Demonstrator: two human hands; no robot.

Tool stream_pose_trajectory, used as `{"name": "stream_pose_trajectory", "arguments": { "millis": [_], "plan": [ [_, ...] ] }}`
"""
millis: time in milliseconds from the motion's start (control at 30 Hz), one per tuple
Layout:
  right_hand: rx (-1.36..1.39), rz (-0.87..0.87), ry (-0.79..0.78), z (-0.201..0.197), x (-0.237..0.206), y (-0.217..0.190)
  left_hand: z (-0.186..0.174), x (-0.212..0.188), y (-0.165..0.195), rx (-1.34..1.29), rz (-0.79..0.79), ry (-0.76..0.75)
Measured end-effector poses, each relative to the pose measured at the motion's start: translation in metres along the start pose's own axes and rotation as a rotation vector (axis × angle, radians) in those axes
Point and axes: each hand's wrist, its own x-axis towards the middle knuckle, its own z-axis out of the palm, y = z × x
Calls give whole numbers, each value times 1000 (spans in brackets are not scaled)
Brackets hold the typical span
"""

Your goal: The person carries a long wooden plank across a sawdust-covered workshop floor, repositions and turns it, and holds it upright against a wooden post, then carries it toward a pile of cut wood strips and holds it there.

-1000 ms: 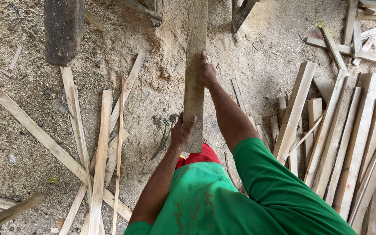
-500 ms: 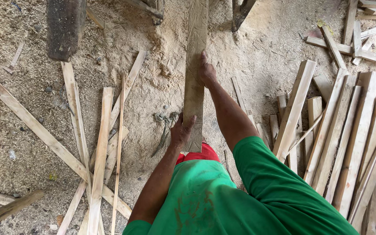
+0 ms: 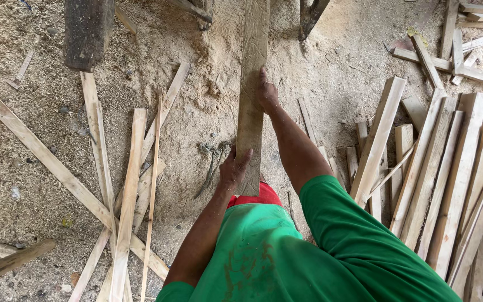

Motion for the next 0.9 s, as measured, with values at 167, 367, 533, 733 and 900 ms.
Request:
{"name": "stream_pose_trajectory", "arguments": {
  "millis": [167,367,533,733,900],
  "plan": [
    [-12,14,1,1,-9,4,-1,-9,0,-38,-9,6],
    [-33,-13,25,3,-18,11,-1,-18,-6,-2,-3,19],
    [-29,-6,-9,2,-28,12,0,-24,-13,47,-4,17],
    [26,-17,-15,2,-45,15,1,-29,-24,77,41,22],
    [-4,-14,-2,4,-54,18,0,-39,-24,79,58,33]
  ]
}}
